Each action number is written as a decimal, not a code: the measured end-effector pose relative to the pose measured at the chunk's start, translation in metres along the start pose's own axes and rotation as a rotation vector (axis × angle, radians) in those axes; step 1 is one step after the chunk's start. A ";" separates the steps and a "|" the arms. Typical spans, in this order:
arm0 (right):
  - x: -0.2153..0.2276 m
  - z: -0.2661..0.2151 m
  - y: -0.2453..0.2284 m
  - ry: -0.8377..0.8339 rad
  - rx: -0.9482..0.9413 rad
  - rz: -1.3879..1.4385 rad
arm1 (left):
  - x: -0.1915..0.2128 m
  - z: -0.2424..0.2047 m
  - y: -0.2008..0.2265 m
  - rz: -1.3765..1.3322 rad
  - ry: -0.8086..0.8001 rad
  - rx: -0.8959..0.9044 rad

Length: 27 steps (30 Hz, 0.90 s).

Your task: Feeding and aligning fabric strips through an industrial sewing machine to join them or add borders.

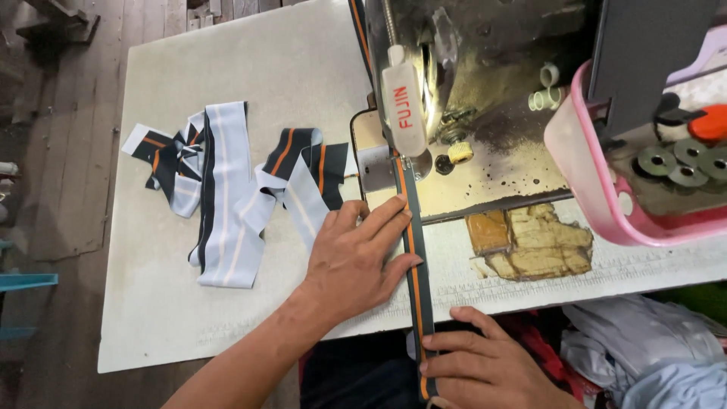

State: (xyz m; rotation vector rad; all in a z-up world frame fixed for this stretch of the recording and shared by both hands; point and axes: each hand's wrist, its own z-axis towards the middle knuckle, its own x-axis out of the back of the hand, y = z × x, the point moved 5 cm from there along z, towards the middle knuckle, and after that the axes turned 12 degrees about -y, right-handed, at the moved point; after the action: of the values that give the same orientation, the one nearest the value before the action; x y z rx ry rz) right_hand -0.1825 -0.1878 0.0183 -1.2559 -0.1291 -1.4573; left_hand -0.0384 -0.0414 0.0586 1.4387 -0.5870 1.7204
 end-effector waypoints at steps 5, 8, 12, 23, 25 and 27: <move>-0.001 0.000 0.003 -0.045 0.003 0.007 | 0.000 0.003 -0.004 0.028 -0.011 0.009; 0.014 0.016 0.003 0.031 -0.107 0.061 | -0.002 0.008 -0.010 0.062 -0.022 0.010; 0.031 0.036 0.001 0.045 -0.041 -0.013 | -0.004 0.019 -0.021 0.071 -0.030 0.003; 0.046 0.066 0.023 -0.048 -0.153 0.026 | -0.014 0.045 -0.055 0.058 -0.058 0.037; 0.046 0.070 0.027 -0.060 -0.161 0.041 | -0.018 0.048 -0.061 0.049 -0.085 0.083; 0.047 0.073 0.031 -0.041 -0.176 0.032 | -0.020 0.052 -0.066 0.054 -0.093 0.092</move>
State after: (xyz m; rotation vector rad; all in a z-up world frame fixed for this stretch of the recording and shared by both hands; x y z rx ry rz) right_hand -0.1045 -0.1800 0.0666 -1.4244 -0.0074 -1.4404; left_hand 0.0465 -0.0493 0.0434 1.5870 -0.6087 1.7498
